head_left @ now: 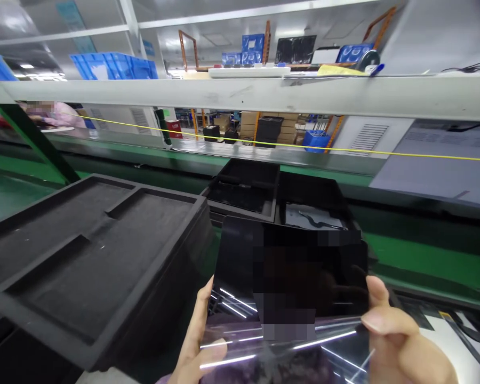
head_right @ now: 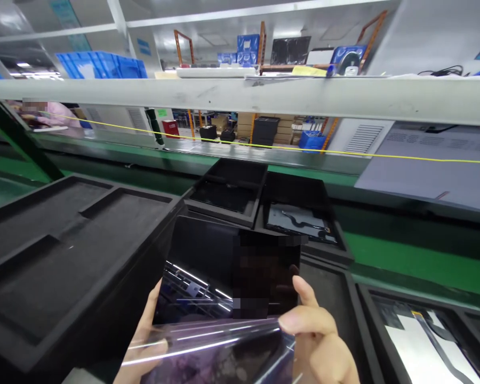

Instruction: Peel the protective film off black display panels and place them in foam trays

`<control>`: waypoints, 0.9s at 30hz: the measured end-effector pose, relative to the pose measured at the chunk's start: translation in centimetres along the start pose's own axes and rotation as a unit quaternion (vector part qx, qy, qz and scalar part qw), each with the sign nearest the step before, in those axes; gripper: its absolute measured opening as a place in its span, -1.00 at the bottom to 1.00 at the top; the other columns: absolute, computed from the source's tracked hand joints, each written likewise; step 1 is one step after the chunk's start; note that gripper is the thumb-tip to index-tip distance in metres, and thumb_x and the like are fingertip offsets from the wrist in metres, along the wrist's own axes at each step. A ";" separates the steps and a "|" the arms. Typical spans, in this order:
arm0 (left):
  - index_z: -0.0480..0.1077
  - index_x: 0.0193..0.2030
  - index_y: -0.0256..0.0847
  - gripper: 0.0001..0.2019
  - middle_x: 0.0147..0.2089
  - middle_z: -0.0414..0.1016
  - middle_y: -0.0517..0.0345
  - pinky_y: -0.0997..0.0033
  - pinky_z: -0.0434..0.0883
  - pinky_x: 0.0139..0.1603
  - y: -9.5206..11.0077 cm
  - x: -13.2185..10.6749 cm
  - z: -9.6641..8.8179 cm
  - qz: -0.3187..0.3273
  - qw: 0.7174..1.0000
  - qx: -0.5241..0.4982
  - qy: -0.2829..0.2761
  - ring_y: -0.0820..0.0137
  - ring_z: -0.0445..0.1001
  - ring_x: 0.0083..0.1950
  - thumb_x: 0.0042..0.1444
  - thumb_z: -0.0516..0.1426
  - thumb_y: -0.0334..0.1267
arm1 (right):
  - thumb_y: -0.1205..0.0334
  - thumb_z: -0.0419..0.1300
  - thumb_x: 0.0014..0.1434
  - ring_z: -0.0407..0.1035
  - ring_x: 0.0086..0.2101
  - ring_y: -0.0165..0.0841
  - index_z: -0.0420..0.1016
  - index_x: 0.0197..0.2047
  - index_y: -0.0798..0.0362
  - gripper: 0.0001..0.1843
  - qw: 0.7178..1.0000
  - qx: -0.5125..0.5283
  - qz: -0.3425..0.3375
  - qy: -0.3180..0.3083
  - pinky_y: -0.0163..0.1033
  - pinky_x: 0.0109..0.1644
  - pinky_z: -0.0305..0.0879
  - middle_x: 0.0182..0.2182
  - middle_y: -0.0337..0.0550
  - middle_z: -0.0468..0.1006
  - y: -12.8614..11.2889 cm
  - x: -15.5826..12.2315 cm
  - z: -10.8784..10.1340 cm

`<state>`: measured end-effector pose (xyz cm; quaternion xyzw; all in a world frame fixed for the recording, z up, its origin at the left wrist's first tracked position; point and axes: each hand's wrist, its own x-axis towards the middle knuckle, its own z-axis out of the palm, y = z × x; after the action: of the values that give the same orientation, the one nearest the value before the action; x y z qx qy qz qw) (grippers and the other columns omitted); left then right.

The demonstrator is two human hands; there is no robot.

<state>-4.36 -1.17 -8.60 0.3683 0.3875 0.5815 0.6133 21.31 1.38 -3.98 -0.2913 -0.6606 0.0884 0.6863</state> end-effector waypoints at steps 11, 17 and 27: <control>0.28 0.16 0.19 -0.39 0.26 0.27 0.42 0.29 0.10 0.33 1.5 0.6 1.7 0.023 0.999 -0.023 0.004 0.13 -0.05 0.39 -0.10 0.26 -0.18 | 0.22 -0.03 0.20 0.07 0.14 -0.20 0.12 -0.53 -0.01 -0.74 0.994 0.078 0.043 0.058 0.01 0.24 0.02 -0.15 -0.27 0.44 -3.5 1.2 4.1; 0.34 0.14 0.00 -0.44 0.24 0.31 0.25 0.19 0.06 0.32 2.9 2.9 1.8 -0.020 0.998 -0.014 -0.055 0.07 0.04 0.36 -0.08 0.22 -0.26 | 0.35 0.01 0.24 0.31 -0.33 -0.28 0.32 -0.09 0.06 -0.82 1.000 0.012 -0.013 0.021 -0.07 -0.18 0.26 -0.27 -0.13 0.46 -2.5 1.7 4.0; 0.26 0.20 -0.20 -0.43 0.22 0.34 0.08 0.14 0.01 0.31 3.5 5.3 1.7 -0.125 0.979 -0.081 -0.142 0.07 0.15 0.30 -0.02 0.10 -0.35 | 0.45 -0.02 0.17 0.07 0.17 -0.16 0.42 0.01 0.05 -0.62 0.892 -0.001 0.030 -0.451 -0.02 0.15 0.22 0.12 -0.02 0.27 -0.1 3.9 -0.4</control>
<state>-4.18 4.33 -4.97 0.3445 0.2909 0.4714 0.7579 22.08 3.13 -0.59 -0.2402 -0.8900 0.2302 0.3119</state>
